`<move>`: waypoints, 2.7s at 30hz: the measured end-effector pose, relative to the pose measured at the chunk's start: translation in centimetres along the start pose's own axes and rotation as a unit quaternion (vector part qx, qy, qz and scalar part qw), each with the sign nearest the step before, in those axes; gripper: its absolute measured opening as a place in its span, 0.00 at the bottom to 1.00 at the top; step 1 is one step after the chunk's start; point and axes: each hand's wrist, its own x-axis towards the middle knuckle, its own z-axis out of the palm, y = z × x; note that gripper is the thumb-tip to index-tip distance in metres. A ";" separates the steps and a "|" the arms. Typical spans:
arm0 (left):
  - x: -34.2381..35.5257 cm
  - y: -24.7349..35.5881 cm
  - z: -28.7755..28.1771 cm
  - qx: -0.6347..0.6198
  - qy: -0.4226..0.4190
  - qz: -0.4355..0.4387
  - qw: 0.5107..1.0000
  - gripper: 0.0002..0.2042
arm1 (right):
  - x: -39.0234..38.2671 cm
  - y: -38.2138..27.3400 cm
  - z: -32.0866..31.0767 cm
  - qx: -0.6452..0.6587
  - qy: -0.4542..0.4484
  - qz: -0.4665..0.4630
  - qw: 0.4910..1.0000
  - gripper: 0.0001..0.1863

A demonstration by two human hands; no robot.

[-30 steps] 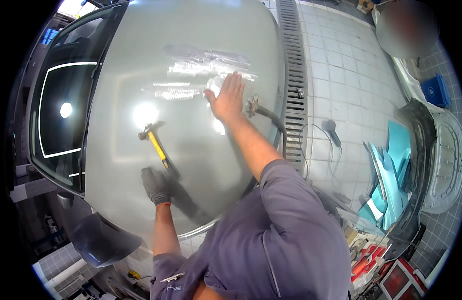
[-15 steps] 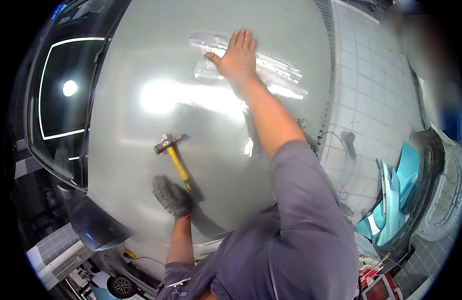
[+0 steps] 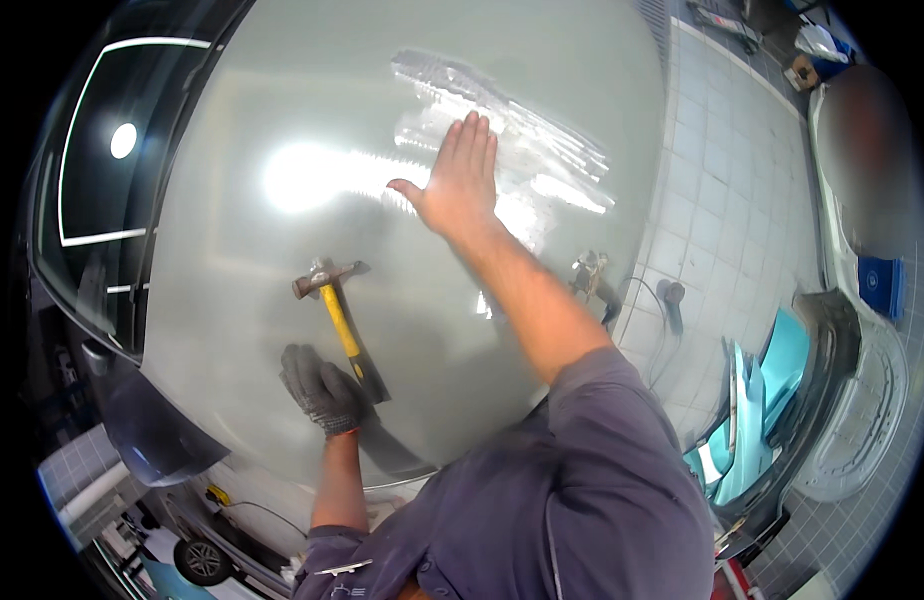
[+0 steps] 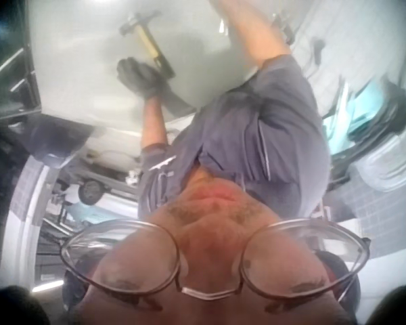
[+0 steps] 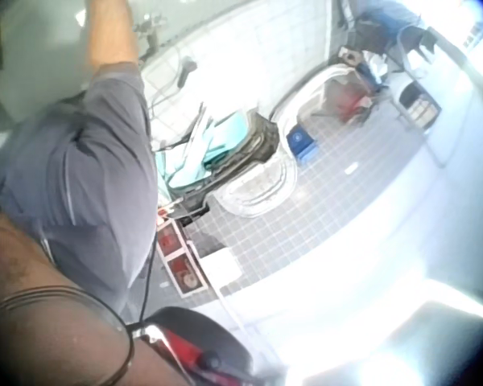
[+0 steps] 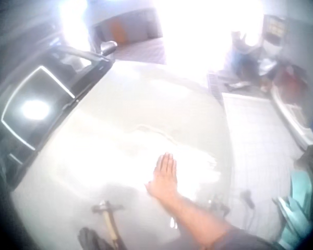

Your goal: The person uses a pneumatic heat gun to apply heat to a specific area on a car hood. They then use a hammer to tap the heated metal surface, likely to smooth out a dent. The person alternates between heating and hammering, checking the surface with their hand between steps.

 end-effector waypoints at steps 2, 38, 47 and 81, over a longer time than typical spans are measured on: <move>-0.1 -0.1 -0.2 0.004 -0.011 -0.016 1.000 0.20 | 3.3 -0.4 -0.4 0.009 -0.002 -0.007 1.000 0.64; 13.7 21.8 1.9 -0.202 -0.118 -0.046 0.971 0.13 | -1.2 4.6 -7.5 0.491 -0.416 -0.109 0.757 0.31; 19.9 21.0 11.9 0.022 -0.249 0.202 0.947 0.43 | 5.4 17.3 -14.7 0.408 -0.242 0.151 0.867 0.22; 20.9 23.3 14.0 0.030 -0.186 0.172 0.967 0.51 | 4.6 17.5 -9.5 0.216 -0.181 -0.176 0.943 0.24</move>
